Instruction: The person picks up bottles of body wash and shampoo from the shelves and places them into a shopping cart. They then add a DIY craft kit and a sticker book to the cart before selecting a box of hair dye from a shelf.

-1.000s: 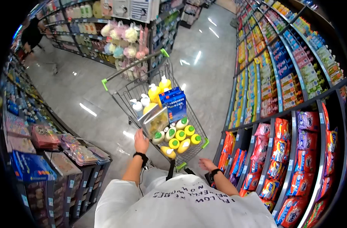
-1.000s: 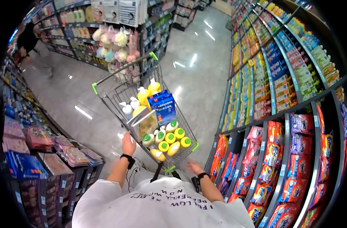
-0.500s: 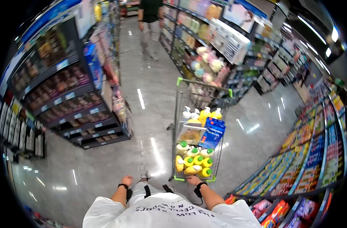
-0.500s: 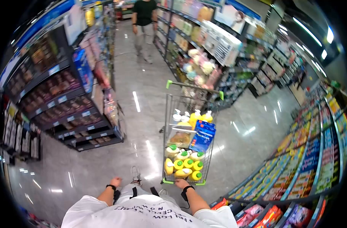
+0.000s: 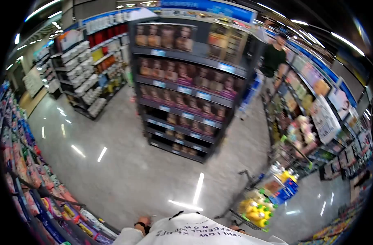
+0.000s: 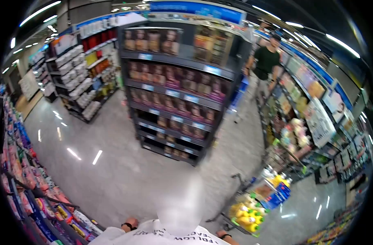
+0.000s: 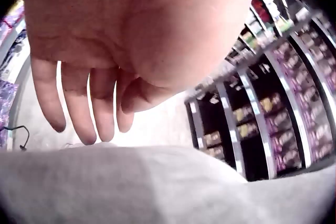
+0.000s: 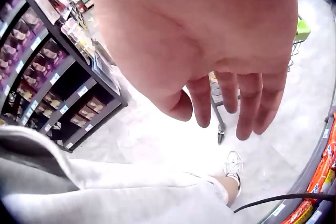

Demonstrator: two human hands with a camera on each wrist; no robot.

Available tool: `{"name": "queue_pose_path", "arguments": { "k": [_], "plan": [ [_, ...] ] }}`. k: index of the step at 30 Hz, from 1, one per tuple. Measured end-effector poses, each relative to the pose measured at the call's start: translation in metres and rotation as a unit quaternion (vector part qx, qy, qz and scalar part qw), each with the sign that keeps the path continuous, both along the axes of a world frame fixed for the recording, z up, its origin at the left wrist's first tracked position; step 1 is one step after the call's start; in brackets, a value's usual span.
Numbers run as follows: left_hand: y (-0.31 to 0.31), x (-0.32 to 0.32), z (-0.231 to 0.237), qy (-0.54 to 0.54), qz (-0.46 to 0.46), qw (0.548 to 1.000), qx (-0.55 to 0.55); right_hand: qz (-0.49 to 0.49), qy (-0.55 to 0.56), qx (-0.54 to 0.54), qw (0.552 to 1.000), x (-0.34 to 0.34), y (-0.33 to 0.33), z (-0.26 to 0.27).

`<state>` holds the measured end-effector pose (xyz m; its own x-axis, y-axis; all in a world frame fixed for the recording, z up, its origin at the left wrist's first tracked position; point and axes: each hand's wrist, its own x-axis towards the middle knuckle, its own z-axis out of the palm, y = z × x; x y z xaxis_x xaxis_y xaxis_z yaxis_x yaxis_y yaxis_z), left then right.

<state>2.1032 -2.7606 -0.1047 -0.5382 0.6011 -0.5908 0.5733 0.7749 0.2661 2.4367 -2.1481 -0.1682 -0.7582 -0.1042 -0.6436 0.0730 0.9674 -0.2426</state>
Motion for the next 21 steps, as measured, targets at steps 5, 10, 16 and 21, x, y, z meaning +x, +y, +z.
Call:
{"name": "queue_pose_path", "arguments": {
  "k": [5, 10, 16, 21],
  "plan": [
    [-0.134, -0.054, 0.022, -0.176, 0.654, 0.722, 0.141, -0.222, -0.05, -0.107, 0.968, -0.193, -0.108, 0.113],
    [-0.213, -0.16, 0.047, -0.074, 0.701, 0.662, 0.256, -0.482, -0.097, -0.25, 0.834, -0.409, -0.209, 0.184],
    [-0.273, -0.259, 0.065, -0.077, 0.761, 0.525, 0.373, -0.233, -0.062, -0.222, 0.945, -0.632, -0.17, 0.052],
    [-0.435, -0.299, 0.013, -0.272, 0.782, 0.366, 0.424, -0.428, -0.197, -0.159, 0.868, -0.843, -0.3, 0.083]
  ]
}}
